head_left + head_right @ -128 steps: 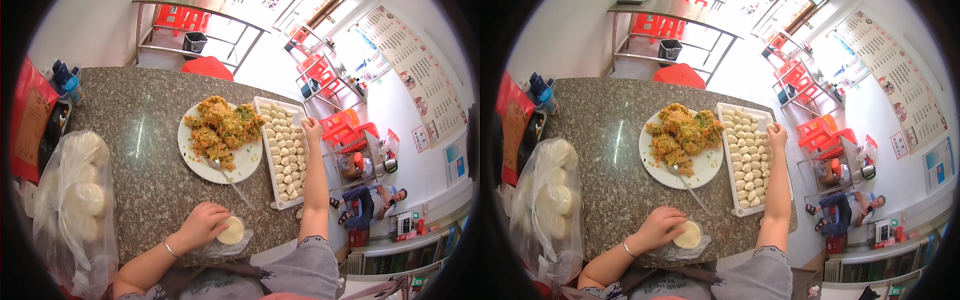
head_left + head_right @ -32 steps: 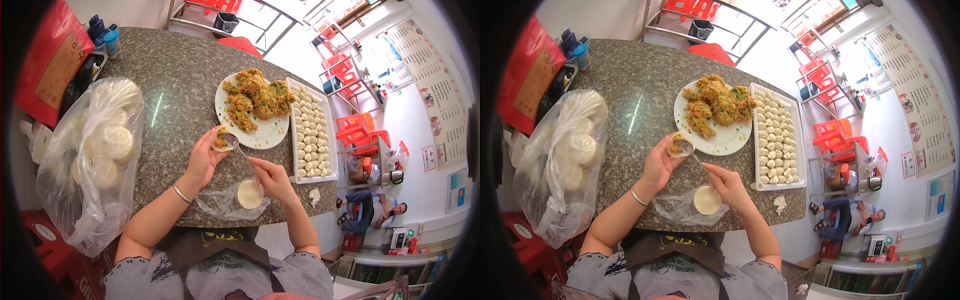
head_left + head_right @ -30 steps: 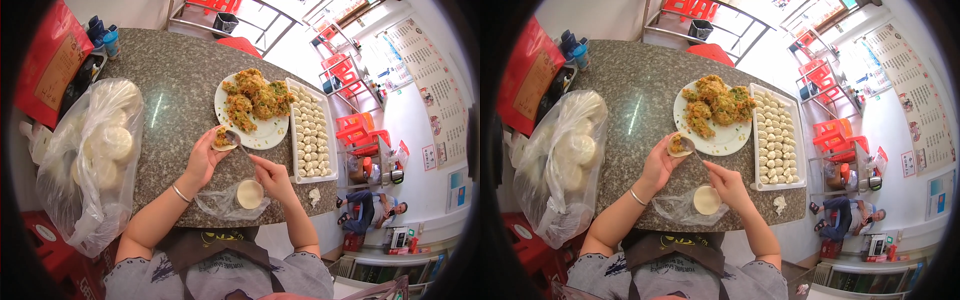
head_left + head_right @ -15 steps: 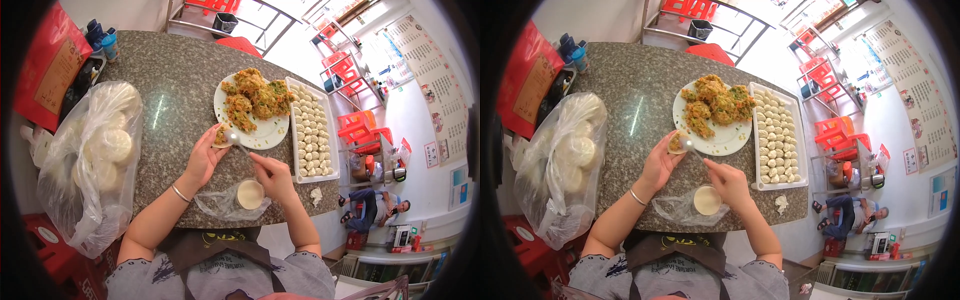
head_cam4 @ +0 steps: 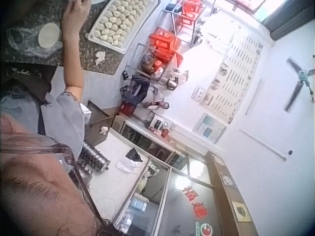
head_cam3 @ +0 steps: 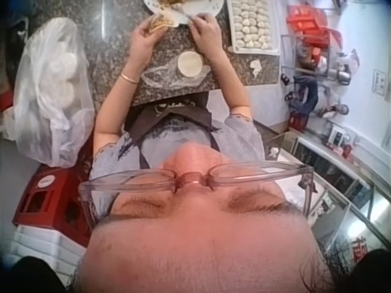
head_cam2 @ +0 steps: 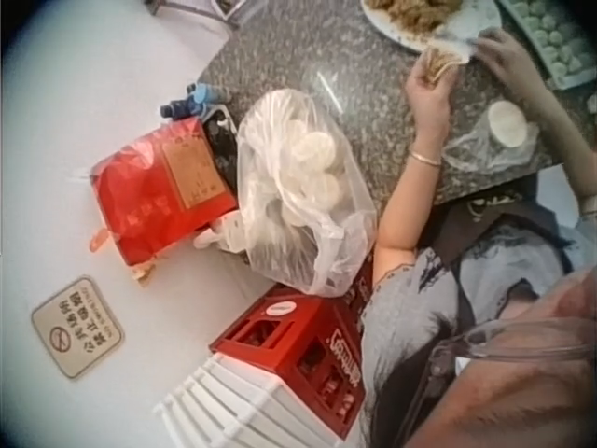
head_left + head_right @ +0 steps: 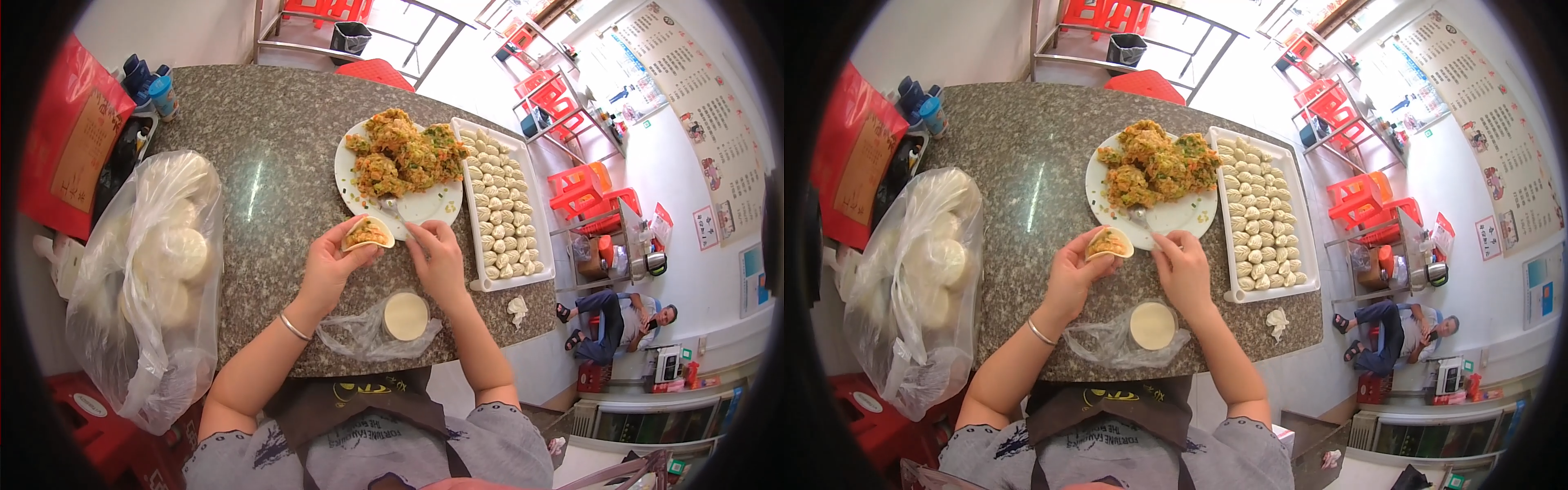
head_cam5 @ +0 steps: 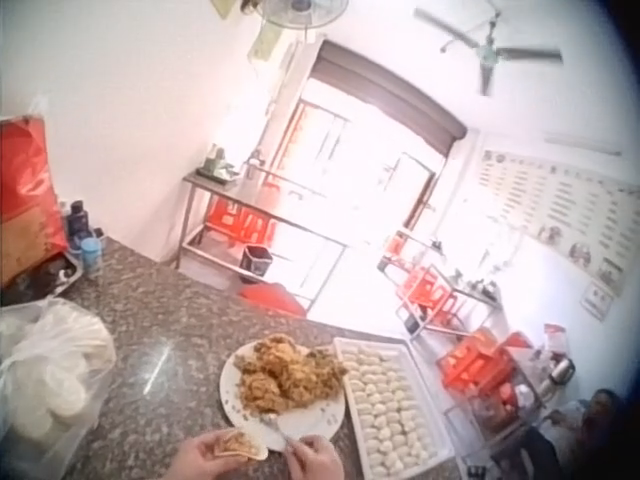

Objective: The person is filling and folding dumpling wrappers at a restaurant table.

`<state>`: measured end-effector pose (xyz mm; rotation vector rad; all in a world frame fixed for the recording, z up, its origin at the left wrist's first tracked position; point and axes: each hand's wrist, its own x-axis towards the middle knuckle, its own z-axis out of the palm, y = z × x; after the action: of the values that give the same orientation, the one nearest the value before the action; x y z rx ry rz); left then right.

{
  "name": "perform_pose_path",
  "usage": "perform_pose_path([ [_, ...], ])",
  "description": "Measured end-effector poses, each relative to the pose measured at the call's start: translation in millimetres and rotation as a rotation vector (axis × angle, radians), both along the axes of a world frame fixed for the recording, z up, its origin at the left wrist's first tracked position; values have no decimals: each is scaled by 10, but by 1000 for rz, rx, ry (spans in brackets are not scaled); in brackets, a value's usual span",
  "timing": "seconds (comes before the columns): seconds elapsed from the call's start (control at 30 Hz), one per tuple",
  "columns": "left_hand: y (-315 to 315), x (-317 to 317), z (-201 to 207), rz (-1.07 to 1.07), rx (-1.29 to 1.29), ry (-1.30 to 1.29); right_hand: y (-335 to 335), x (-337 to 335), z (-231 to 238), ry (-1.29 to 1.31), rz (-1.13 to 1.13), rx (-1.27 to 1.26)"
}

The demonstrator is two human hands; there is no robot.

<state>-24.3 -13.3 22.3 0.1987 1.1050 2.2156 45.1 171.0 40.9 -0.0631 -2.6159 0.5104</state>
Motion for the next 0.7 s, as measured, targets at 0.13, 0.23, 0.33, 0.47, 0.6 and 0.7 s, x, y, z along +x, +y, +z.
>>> perform_pose_path([
  [0.13,11,40,-19,-4,28,48,-211,53,18,-30,165,-723],
  [0.23,39,87,-31,33,20,246,-269,51,-42,46,157,-977],
  [0.33,65,128,-51,149,6,371,-274,72,-63,42,142,-1040],
  [0.47,50,129,-91,172,-82,593,-267,52,1,-20,122,-1131],
  [0.6,54,146,-73,180,-39,597,-279,17,41,-31,127,-1214],
  [0.7,68,152,-72,199,-7,515,-288,17,1,19,151,-1036],
])
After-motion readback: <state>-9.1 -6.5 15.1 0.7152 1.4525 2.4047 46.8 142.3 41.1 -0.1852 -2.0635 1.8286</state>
